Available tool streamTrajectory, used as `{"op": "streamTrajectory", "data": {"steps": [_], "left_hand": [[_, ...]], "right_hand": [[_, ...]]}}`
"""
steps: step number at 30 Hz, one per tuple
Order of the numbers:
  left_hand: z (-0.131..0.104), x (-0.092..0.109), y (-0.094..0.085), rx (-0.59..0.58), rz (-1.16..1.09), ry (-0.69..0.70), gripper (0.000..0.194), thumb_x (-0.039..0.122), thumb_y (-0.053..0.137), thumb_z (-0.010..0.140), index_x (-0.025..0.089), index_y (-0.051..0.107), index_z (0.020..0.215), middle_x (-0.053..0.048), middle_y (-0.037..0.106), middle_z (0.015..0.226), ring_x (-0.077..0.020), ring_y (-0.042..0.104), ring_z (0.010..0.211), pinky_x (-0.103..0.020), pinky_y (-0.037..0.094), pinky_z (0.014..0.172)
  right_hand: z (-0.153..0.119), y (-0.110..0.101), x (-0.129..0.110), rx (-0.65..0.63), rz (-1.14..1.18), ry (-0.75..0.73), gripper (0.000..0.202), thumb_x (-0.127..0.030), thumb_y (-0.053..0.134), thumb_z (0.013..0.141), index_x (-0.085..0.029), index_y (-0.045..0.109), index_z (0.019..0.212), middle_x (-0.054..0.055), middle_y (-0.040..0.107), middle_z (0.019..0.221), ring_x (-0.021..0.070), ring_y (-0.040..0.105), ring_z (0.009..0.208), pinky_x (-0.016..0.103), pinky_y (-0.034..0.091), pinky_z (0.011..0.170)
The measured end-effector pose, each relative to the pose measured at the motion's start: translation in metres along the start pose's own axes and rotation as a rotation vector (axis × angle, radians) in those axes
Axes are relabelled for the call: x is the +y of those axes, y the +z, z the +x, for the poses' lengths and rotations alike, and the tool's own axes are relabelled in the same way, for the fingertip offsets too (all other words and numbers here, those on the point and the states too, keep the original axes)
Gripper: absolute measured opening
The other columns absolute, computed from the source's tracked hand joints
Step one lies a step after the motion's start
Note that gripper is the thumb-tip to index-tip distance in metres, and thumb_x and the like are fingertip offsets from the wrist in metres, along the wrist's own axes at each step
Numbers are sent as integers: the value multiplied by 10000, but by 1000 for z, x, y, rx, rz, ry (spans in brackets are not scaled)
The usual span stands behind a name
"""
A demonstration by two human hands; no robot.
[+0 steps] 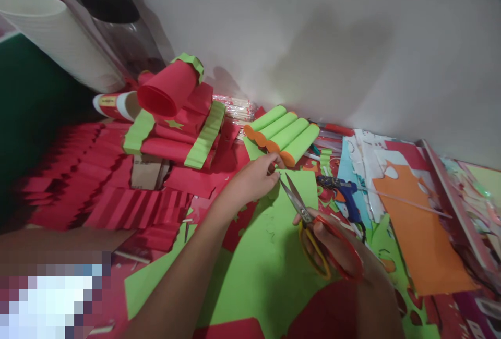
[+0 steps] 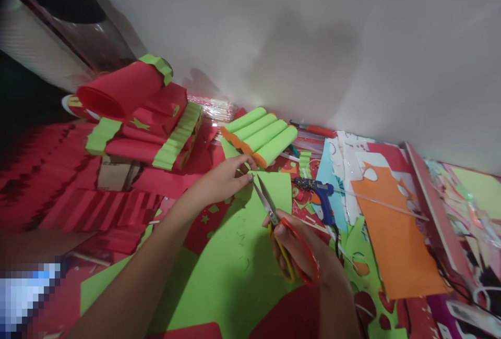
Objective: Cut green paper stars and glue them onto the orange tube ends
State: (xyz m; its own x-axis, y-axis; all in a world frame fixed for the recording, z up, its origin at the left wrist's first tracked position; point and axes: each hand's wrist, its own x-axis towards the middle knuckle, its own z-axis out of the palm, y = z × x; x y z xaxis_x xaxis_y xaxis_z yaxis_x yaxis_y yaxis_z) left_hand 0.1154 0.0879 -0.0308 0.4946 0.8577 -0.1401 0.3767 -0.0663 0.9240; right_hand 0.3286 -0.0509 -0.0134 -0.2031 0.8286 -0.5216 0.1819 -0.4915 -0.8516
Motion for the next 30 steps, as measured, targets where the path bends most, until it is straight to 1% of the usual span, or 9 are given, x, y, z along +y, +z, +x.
{"op": "streamTrajectory", "data": {"steps": [3, 7, 10, 15, 18, 22, 26, 28, 30], "left_hand": [[1, 1, -2, 16, -60, 2, 173, 252, 536, 864, 229, 543, 1036, 1, 596, 790, -149, 562, 656, -234, 401, 548], [4, 2, -1, 54, -74, -3, 131, 224, 568, 839, 204, 523, 960, -3, 594, 814, -146, 576, 713, -237, 423, 606], [5, 0, 1, 48, -84, 6, 104, 238, 566, 845, 200, 527, 932, -3, 589, 805, -142, 563, 695, -239, 411, 595], [6, -2, 4, 74, -82, 4, 121, 251, 567, 848, 208, 538, 957, 5, 584, 792, -135, 541, 671, -236, 388, 582], [7, -3, 4, 82, -103, 31, 114, 237, 574, 840, 203, 542, 943, 8, 579, 785, -130, 530, 677, -235, 392, 601], [7, -2, 4, 67, -153, 35, 95, 218, 581, 831, 197, 538, 914, 19, 552, 749, -121, 504, 652, -231, 380, 588], [7, 2, 3, 56, -191, 46, 74, 201, 584, 825, 191, 540, 884, 26, 531, 722, -110, 475, 627, -223, 360, 563], [6, 3, 3, 47, -214, 55, 71, 189, 584, 821, 188, 540, 876, 27, 528, 718, -108, 474, 626, -219, 358, 555], [6, 4, 2, 37, -235, 57, 71, 190, 585, 821, 188, 540, 877, 29, 526, 712, -107, 478, 623, -218, 356, 547]], "right_hand": [[0, 2, -3, 22, 25, 18, 562, -662, 540, 895, -190, 563, 1200, -36, 533, 608, 102, 507, 434, 183, 379, 367], [0, 2, -6, -11, 10, -13, 557, -661, 547, 888, -182, 581, 1173, -33, 531, 602, 98, 487, 431, 176, 364, 363], [2, 0, -6, -16, -43, -37, 547, -661, 536, 893, -180, 586, 1148, -41, 515, 590, 88, 454, 410, 168, 339, 354], [6, -4, -6, -35, -105, -41, 570, -682, 519, 883, -178, 566, 1144, -49, 506, 581, 99, 461, 390, 180, 338, 336], [7, -4, -7, -1, -134, -4, 585, -698, 544, 856, -183, 573, 1132, -55, 502, 571, 97, 454, 386, 179, 334, 334], [10, 0, -7, 51, -108, 15, 656, -764, 546, 798, -190, 579, 1114, -56, 492, 592, 81, 422, 385, 174, 312, 335], [13, 1, -3, 50, -37, 30, 759, -825, 580, 682, -200, 578, 1112, -55, 486, 609, 83, 413, 394, 180, 306, 324], [17, -1, 0, 34, -17, 29, 760, -804, 602, 658, -208, 583, 1129, -45, 500, 622, 94, 429, 404, 190, 316, 322], [20, -3, 2, 10, -18, 46, 710, -727, 638, 677, -217, 583, 1168, -31, 522, 629, 110, 456, 417, 202, 330, 330]]}}
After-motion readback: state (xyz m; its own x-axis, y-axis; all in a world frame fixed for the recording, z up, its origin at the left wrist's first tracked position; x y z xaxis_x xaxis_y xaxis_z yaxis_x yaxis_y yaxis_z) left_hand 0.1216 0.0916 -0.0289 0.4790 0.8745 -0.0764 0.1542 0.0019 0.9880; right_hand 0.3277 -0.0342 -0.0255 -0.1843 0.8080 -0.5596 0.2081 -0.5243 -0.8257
